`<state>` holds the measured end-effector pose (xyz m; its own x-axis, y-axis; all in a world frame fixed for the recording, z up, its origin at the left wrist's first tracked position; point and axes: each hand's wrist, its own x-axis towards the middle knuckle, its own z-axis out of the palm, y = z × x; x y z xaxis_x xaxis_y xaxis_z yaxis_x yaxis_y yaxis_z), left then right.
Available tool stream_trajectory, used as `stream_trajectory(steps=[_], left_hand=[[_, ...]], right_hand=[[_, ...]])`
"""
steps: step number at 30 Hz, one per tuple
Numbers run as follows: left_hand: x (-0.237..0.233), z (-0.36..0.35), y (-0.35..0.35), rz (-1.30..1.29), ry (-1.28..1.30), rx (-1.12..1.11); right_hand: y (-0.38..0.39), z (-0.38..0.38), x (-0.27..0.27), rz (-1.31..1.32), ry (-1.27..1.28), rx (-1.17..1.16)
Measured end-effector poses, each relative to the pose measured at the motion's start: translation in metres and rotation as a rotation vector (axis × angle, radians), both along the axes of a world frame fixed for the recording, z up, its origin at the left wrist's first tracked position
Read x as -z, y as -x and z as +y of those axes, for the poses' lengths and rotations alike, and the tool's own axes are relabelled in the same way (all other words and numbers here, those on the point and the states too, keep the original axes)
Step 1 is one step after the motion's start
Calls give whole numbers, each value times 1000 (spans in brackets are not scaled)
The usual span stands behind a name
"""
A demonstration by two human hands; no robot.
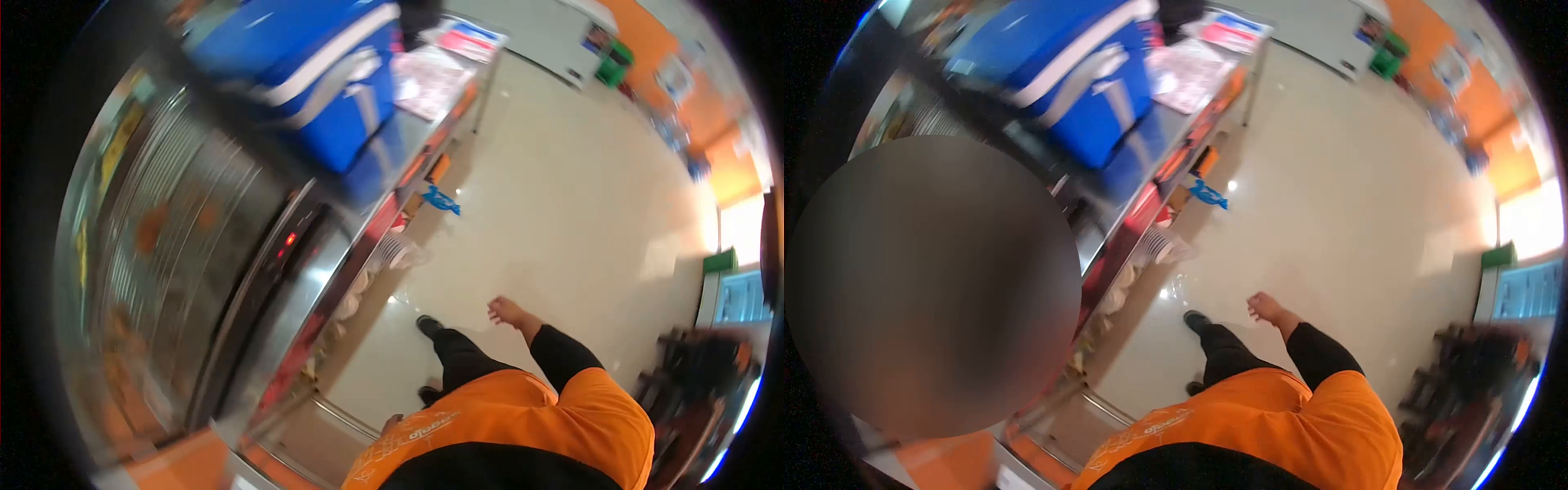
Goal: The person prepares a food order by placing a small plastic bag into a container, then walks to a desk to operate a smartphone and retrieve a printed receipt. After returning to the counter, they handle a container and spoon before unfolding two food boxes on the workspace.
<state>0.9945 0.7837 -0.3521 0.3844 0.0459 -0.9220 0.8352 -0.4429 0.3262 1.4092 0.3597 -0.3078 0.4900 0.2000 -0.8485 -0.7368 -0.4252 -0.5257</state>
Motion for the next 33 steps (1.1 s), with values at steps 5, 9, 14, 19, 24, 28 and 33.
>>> stream_trajectory(steps=[5, 9, 14, 19, 24, 28, 33], left_hand=[[-41, 15, -93, -45, -21, 123], [-82, 17, -147, 66, -79, 91], [-156, 12, -178, 98, 8, -128], [-169, 19, -171, 173, -183, -120], [-169, 28, -170, 157, -154, -123], [-159, 40, -171, 110, -111, -68], [-140, 30, -205, 28, -93, 75]], right_hand=[[-122, 33, 8, -532, 85, 161], [-253, 106, -2, -697, -69, 467], [-367, 190, -2, -806, -287, 759], [-408, 231, -14, -700, -206, 741], [-413, 257, -10, -659, -190, 710], [-411, 265, 0, -715, -31, 684], [-350, 197, -33, -709, 44, 584]])
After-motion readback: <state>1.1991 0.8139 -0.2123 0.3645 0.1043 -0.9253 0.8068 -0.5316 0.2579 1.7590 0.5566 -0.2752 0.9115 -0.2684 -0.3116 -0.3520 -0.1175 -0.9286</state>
